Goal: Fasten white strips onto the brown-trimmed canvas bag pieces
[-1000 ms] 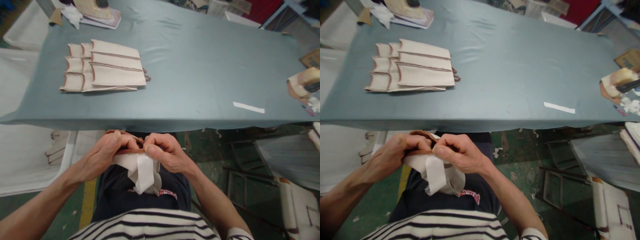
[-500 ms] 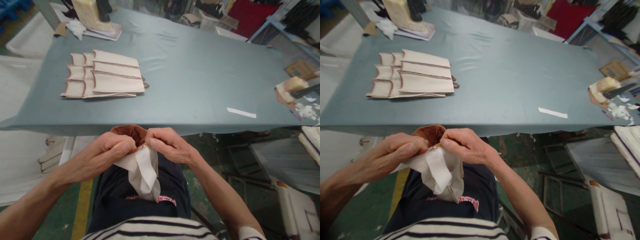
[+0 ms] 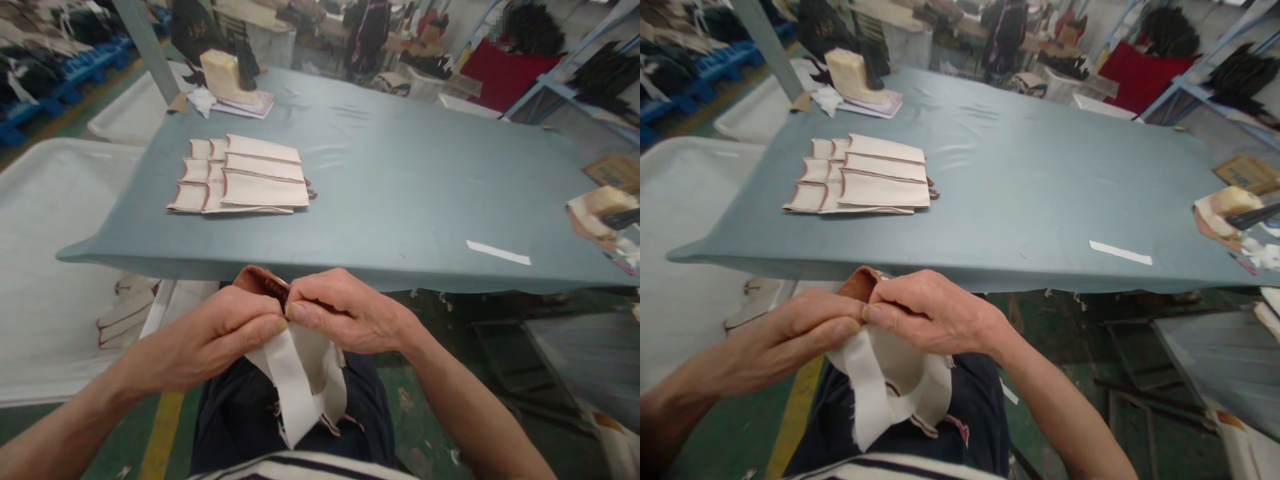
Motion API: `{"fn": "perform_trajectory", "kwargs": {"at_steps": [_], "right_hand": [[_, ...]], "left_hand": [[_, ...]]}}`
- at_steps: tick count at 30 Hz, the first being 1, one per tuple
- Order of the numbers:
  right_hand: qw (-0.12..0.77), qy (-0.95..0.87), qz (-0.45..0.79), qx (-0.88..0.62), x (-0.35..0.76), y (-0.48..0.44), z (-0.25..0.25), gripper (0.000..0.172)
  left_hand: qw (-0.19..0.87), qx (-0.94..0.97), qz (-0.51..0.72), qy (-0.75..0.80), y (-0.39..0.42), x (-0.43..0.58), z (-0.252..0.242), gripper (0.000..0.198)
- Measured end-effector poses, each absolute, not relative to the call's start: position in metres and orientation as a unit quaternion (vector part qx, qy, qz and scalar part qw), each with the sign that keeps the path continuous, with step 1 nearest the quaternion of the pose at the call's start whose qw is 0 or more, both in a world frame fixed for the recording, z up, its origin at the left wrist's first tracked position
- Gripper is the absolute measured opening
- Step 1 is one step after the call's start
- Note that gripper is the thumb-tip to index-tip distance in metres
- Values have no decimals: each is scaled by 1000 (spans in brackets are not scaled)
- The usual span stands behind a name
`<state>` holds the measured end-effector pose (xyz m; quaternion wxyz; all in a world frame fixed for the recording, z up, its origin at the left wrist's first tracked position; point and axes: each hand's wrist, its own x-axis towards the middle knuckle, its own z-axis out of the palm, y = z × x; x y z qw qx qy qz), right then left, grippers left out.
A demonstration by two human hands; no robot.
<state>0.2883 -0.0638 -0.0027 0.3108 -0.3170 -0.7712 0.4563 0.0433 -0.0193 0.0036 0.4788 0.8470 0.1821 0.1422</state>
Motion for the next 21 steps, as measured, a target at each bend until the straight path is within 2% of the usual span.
{"fn": "perform_trajectory", "kwargs": {"at_steps": [3, 6, 9, 12, 16, 19, 21], "right_hand": [[289, -792, 432, -321, 279, -67, -3, 33], [291, -799, 405, -336, 265, -75, -3, 34], [300, -800, 383, -350, 252, -83, -3, 40], [340, -822, 305, -341, 241, -90, -2, 46], [398, -833, 198, -330, 224, -90, -5, 40], [428, -835, 179, -297, 204, -86, -17, 41], [456, -817, 194, -295, 188, -84, -29, 44]], "left_hand": [[378, 888, 200, 168, -29, 36, -5, 35], [363, 881, 243, 180, -43, 28, -14, 37], [447, 834, 252, 204, -56, 21, -20, 38], [545, 760, 293, 199, -68, 20, -24, 39], [646, 643, 361, 197, -86, 25, -30, 45], [731, 510, 392, 227, -97, 27, -40, 52], [751, 455, 413, 241, -103, 26, -46, 59]]}}
